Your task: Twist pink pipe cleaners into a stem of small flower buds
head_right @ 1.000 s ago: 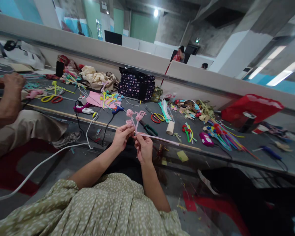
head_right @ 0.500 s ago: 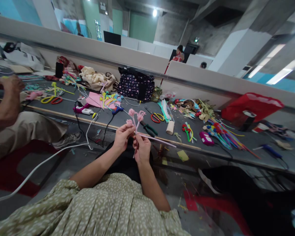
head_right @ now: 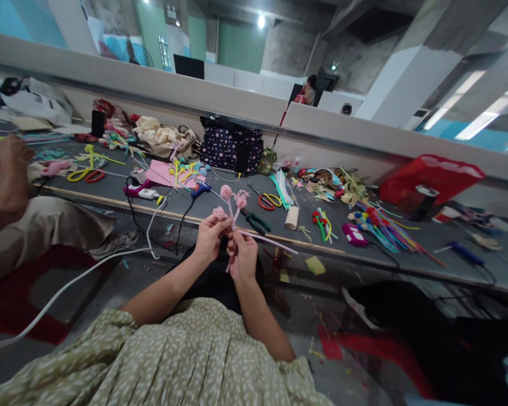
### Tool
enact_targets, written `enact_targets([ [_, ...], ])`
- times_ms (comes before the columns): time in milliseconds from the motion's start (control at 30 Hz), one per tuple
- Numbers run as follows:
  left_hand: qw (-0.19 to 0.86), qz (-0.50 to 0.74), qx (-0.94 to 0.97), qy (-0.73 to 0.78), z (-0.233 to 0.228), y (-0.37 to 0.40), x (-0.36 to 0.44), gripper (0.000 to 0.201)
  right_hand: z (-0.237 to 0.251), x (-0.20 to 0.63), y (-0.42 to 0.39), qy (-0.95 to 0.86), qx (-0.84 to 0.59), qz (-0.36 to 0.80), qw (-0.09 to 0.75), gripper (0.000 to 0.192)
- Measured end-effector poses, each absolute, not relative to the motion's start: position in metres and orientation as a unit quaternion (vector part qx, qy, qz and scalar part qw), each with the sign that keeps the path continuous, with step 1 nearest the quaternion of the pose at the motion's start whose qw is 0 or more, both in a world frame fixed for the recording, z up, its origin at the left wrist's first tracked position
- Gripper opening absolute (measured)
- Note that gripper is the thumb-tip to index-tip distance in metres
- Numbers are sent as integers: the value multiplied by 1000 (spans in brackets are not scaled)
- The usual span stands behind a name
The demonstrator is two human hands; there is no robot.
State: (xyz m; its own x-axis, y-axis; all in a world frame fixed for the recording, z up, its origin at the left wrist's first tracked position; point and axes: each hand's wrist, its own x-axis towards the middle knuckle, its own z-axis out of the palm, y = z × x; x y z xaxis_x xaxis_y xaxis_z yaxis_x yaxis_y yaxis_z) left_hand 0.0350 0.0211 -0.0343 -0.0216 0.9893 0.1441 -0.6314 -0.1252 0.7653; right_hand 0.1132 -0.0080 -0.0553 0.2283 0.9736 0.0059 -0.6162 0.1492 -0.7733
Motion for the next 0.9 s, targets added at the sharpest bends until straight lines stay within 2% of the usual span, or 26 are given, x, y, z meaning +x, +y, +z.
enact_targets([
  [900, 603, 664, 360, 257, -37, 23, 37, 23, -56, 107, -7, -248, -307, 569, 722, 22],
])
